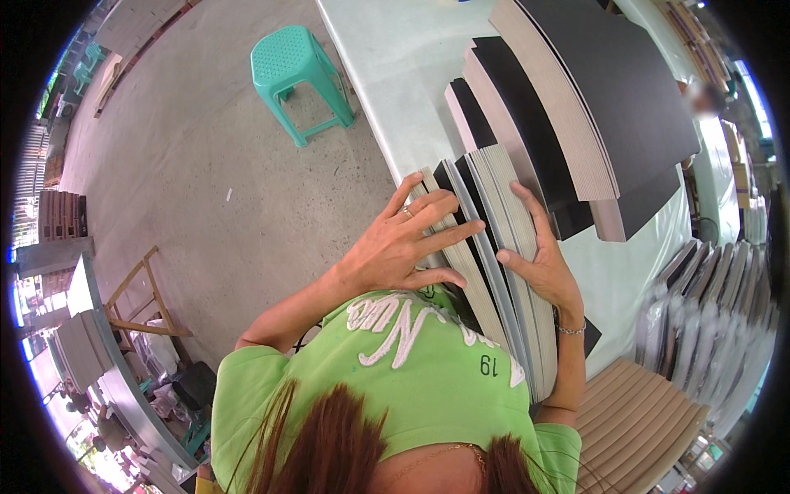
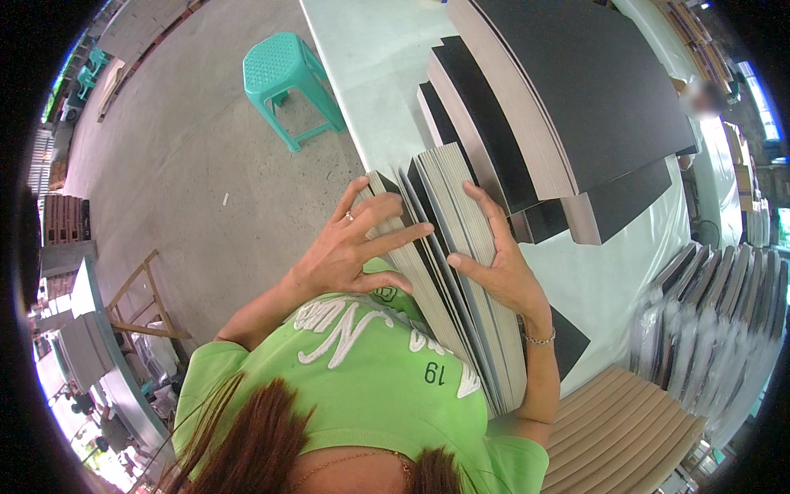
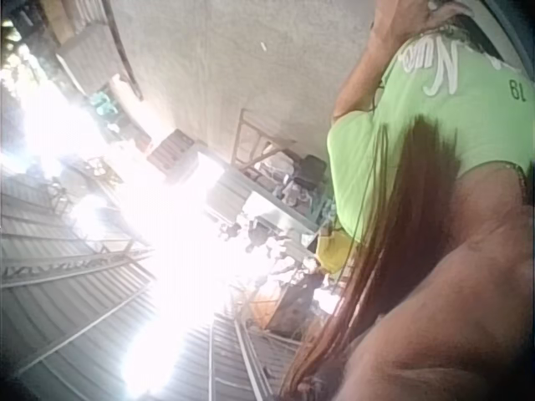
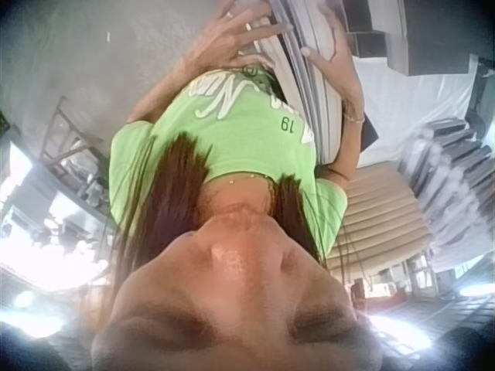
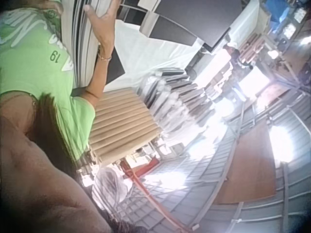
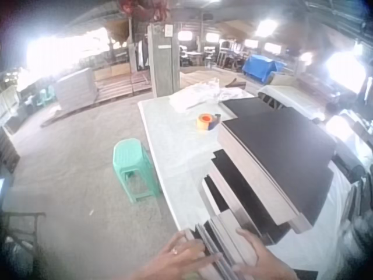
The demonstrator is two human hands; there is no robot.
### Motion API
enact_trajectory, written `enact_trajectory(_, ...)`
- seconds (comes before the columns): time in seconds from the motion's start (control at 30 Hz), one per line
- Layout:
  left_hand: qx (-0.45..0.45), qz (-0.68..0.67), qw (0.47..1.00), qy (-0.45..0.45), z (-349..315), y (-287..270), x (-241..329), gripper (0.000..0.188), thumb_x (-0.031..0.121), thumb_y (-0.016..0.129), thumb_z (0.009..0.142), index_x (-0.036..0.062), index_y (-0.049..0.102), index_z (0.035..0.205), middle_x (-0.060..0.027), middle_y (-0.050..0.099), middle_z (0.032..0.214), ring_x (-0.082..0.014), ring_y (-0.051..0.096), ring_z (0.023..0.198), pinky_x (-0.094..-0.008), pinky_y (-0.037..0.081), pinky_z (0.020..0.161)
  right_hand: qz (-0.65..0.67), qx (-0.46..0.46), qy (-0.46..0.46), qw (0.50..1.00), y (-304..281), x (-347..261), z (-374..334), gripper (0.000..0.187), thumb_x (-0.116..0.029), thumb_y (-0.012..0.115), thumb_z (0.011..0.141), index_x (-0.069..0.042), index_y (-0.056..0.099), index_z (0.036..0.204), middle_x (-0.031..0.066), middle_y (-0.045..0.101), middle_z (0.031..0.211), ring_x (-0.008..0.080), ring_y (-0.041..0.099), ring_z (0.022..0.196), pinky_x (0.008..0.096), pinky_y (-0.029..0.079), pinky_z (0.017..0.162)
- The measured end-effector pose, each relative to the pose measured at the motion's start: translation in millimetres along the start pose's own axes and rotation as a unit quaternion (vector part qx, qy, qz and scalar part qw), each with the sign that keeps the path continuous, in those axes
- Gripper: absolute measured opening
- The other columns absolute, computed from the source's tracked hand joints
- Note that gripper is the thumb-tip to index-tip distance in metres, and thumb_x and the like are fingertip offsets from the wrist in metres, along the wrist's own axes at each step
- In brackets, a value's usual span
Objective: The person stacks several black rectangular boxed items on a table and then carries one to place it onto a larger pallet of similar items before returning to the table to continue stacking.
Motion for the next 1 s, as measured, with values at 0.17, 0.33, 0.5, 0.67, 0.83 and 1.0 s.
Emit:
enact_trajectory(0.17,0.037,-0.026,0.999,-0.004,-2.8,-7.7,-1.5,0.069,0.065,0.064,0.072,0.0213,0.06,0.126,-0.007,0.052,0.111,-0.0248,0.05,0.116,-0.0564,0.017,0.113,-0.026,-0.003,-0.005,1.0,-1.2,-1.4,0.5,0.085,-0.028,0.071,0.078,-0.012,0.025,0.148,0.0148,0.03,0.147,0.0292,0.027,0.138,0.0412,0.021,0.113)
enact_trajectory(0.33,-0.022,0.019,1.0,-0.001,12.2,3.4,7.8,0.079,0.07,0.059,0.072,0.0201,0.054,0.132,-0.0044,0.054,0.104,-0.024,0.049,0.114,-0.0566,0.014,0.113,-0.023,-0.007,-0.012,1.0,-0.1,-1.3,0.3,0.084,-0.03,0.07,0.079,-0.012,0.024,0.148,0.0147,0.03,0.147,0.0293,0.027,0.138,0.0413,0.022,0.113)
enact_trajectory(0.5,-0.024,0.046,0.999,-0.011,13.7,7.3,9.0,0.086,0.075,0.055,0.07,0.0208,0.051,0.136,-0.0036,0.053,0.101,-0.0224,0.048,0.111,-0.0571,0.012,0.113,-0.001,-0.008,-0.024,1.0,0.1,0.4,0.6,0.084,-0.036,0.069,0.081,-0.011,0.024,0.148,0.0148,0.029,0.147,0.0292,0.026,0.138,0.0412,0.02,0.113)
enact_trajectory(0.67,-0.011,0.037,0.999,-0.003,10.1,8.4,5.8,0.087,0.076,0.055,0.069,0.0211,0.05,0.137,-0.003,0.053,0.101,-0.0223,0.049,0.111,-0.0571,0.012,0.113,0.004,-0.006,-0.019,1.0,0.0,3.1,0.2,0.085,-0.041,0.069,0.081,-0.011,0.024,0.148,0.0153,0.029,0.147,0.0297,0.025,0.139,0.0418,0.02,0.114)
enact_trajectory(0.83,-0.013,0.026,1.0,-0.004,6.2,9.5,3.3,0.088,0.075,0.056,0.068,0.0222,0.049,0.138,-0.0029,0.054,0.104,-0.0219,0.049,0.114,-0.057,0.01,0.114,-0.008,-0.004,-0.011,1.0,-0.3,2.9,0.4,0.087,-0.044,0.069,0.08,-0.012,0.025,0.148,0.0156,0.029,0.147,0.0304,0.025,0.139,0.0424,0.021,0.113)
enact_trajectory(1.0,-0.021,0.025,0.999,-0.01,5.4,10.4,2.1,0.087,0.076,0.055,0.068,0.0239,0.049,0.138,-0.0026,0.055,0.106,-0.0215,0.049,0.115,-0.0571,0.011,0.114,-0.002,-0.005,-0.008,1.0,0.0,2.2,0.4,0.086,-0.045,0.069,0.08,-0.013,0.025,0.148,0.0157,0.029,0.147,0.0308,0.026,0.138,0.043,0.022,0.113)
Point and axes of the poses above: each hand's wrist, its own z-axis towards the middle knuckle, its own y-axis out of the palm, x = y × z, the point moved 10 cm from there along z, towards the middle knuckle
